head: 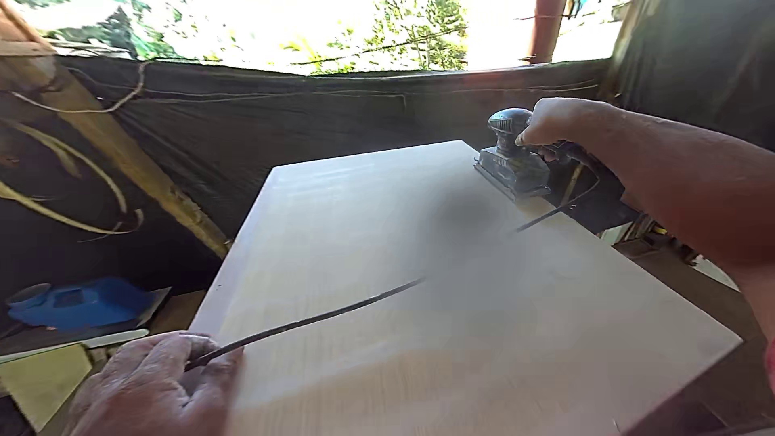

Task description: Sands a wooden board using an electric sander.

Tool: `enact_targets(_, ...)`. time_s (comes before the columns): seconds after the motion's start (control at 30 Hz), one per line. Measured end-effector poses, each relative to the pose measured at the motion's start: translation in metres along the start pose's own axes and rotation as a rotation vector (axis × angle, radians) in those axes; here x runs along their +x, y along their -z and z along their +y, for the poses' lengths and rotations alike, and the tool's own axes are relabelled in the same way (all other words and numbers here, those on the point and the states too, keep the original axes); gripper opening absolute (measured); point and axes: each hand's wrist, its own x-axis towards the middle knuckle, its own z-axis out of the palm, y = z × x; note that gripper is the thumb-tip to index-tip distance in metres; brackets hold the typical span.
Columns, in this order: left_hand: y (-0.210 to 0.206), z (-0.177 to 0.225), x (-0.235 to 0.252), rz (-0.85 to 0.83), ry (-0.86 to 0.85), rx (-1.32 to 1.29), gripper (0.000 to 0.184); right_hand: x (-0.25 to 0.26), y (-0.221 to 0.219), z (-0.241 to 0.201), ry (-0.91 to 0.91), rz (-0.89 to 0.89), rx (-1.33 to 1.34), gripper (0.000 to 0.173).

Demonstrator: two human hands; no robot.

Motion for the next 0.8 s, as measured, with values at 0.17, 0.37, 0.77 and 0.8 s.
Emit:
enact_targets(0.17,-0.009,-0.017,0.003,0.029,-0.061,-0.059,0.038,-0.101,0.010,0.043,-0.037,-0.036,-0.025,0.041)
enact_targets(0.37,0.003,0.000,-0.003,-0.010,-0.083,-0.159,0.043,-0.241,0.018,0.104,-0.064,-0.056,-0.042,0.036)
enact_targets(0.77,0.055,-0.005,-0.081,-0.106,-0.232,-0.686,0.025,-0.150,-0.004,0.001,0.151,-0.068,0.071,0.033)
enact_targets(0.8,0.058,-0.004,-0.093,-0.099,-0.238,-0.705,0.025,-0.125,-0.008,-0.016,0.191,-0.069,0.075,0.035)
